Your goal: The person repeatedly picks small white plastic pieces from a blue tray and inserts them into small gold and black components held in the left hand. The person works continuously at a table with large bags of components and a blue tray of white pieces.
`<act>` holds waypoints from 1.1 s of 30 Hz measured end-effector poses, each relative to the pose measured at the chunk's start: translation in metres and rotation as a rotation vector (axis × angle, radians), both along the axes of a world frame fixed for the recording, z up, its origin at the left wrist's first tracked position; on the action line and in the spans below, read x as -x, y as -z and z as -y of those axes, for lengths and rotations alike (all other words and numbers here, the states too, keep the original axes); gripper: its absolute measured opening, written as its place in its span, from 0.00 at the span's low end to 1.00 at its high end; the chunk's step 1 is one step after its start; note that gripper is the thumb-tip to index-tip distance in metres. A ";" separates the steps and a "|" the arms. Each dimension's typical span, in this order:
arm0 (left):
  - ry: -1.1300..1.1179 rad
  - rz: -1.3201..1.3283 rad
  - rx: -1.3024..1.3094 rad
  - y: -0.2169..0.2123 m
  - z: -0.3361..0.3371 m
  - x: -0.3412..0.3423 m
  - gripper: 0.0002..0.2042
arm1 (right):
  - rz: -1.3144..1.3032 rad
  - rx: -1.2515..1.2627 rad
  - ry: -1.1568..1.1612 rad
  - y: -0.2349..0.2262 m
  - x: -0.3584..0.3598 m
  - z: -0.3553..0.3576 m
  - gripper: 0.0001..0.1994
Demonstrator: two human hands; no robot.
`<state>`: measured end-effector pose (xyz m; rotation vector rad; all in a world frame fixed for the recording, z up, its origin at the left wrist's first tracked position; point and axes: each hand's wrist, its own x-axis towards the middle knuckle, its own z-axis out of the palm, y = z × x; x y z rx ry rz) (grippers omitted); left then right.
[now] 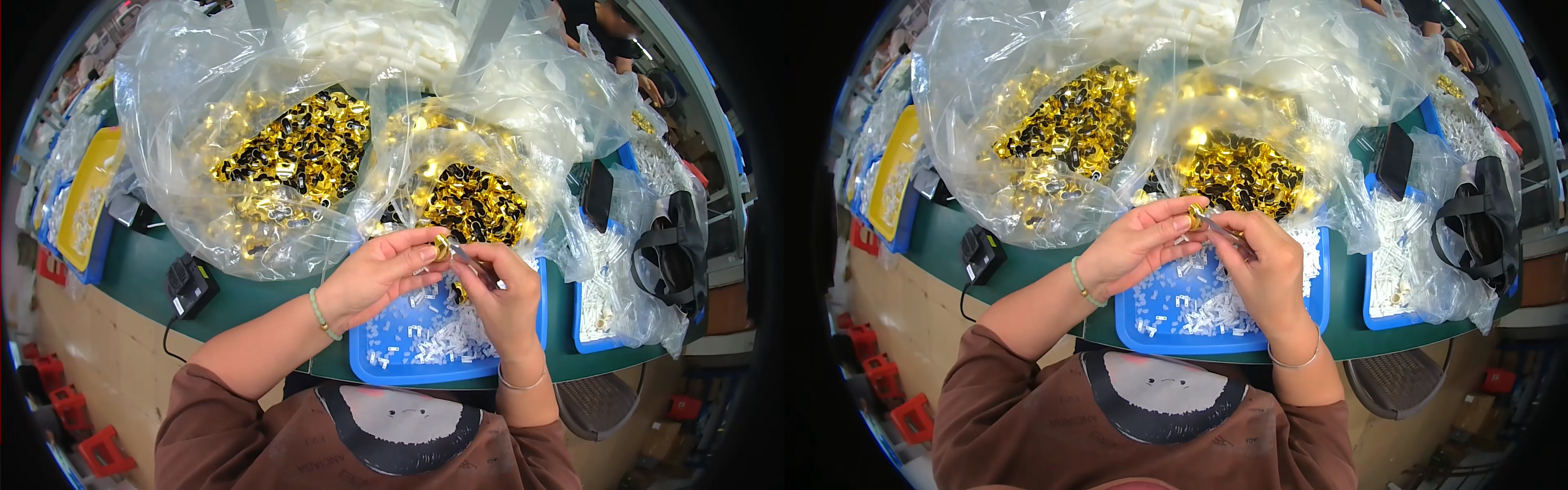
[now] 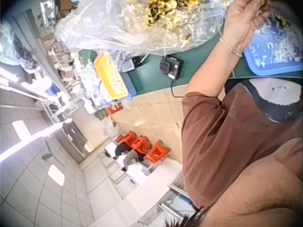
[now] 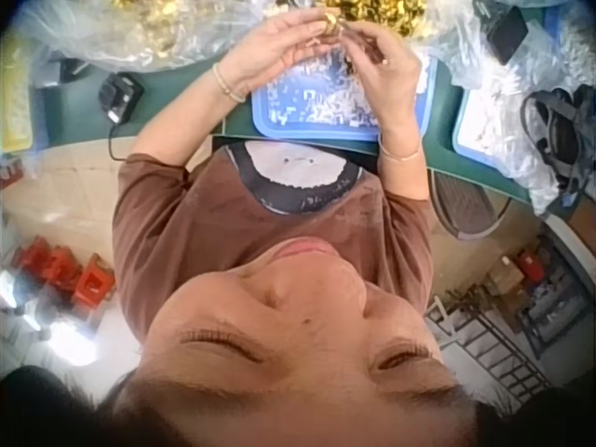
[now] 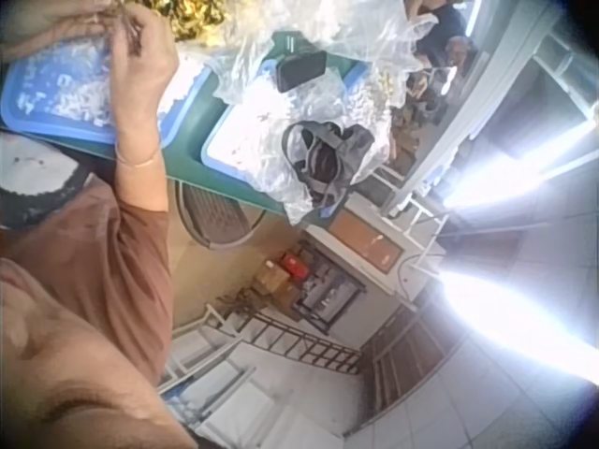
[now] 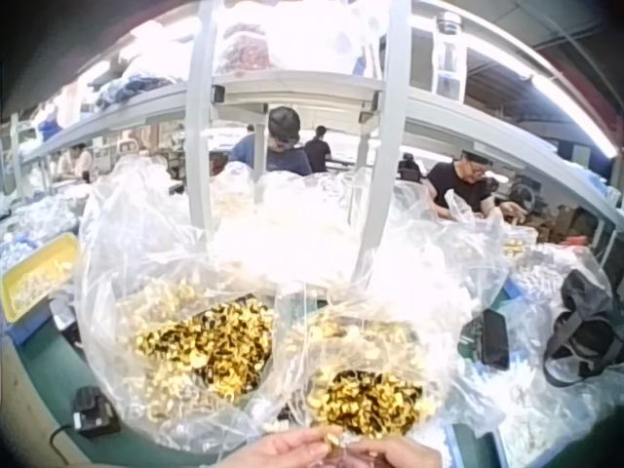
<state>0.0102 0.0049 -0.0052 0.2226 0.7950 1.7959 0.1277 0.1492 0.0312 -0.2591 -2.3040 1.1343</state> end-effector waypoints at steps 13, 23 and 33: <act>0.087 -0.055 -0.017 -0.001 0.000 -0.001 0.12 | -0.091 0.097 0.016 0.003 -0.001 0.003 0.09; 0.109 -0.058 -0.037 -0.007 0.002 -0.004 0.14 | -0.187 -0.021 0.058 0.009 -0.001 0.006 0.08; 0.114 -0.108 0.027 -0.009 0.003 -0.005 0.14 | -0.232 -0.195 -0.030 0.001 0.001 0.004 0.13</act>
